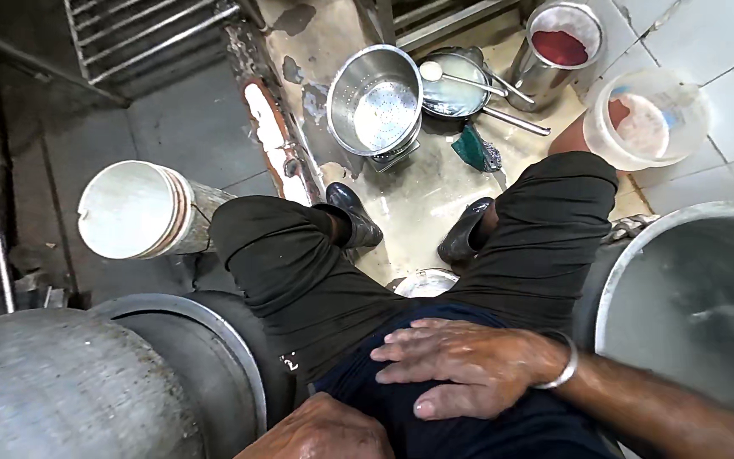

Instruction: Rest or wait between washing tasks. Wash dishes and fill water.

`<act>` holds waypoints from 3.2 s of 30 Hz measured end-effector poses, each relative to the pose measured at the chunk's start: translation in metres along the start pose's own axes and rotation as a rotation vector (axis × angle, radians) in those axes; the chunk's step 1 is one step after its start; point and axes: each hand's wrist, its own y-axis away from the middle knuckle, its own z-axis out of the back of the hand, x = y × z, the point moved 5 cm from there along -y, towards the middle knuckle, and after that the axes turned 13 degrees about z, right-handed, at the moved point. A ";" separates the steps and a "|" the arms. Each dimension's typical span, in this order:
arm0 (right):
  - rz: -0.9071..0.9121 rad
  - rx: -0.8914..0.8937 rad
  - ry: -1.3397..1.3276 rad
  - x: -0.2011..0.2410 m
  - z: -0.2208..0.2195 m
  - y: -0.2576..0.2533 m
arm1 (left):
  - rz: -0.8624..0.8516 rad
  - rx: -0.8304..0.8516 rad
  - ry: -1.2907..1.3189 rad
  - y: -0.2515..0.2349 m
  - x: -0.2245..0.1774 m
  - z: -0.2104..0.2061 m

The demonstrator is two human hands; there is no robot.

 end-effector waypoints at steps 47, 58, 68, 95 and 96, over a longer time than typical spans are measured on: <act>-0.836 0.269 0.426 -0.144 0.036 0.005 | -0.132 -0.109 0.003 0.013 0.012 -0.011; 0.121 0.061 0.047 0.005 0.009 -0.049 | -0.119 -0.159 0.071 0.024 0.010 -0.005; 0.057 -0.298 -0.142 0.038 -0.002 0.087 | -0.179 -0.085 0.081 0.010 0.001 0.004; 0.258 0.497 -0.249 -0.048 -0.047 -0.112 | -0.111 -0.297 0.141 0.049 0.013 -0.045; 0.227 0.523 -0.225 -0.051 -0.045 -0.105 | -0.113 -0.315 0.154 0.049 0.013 -0.046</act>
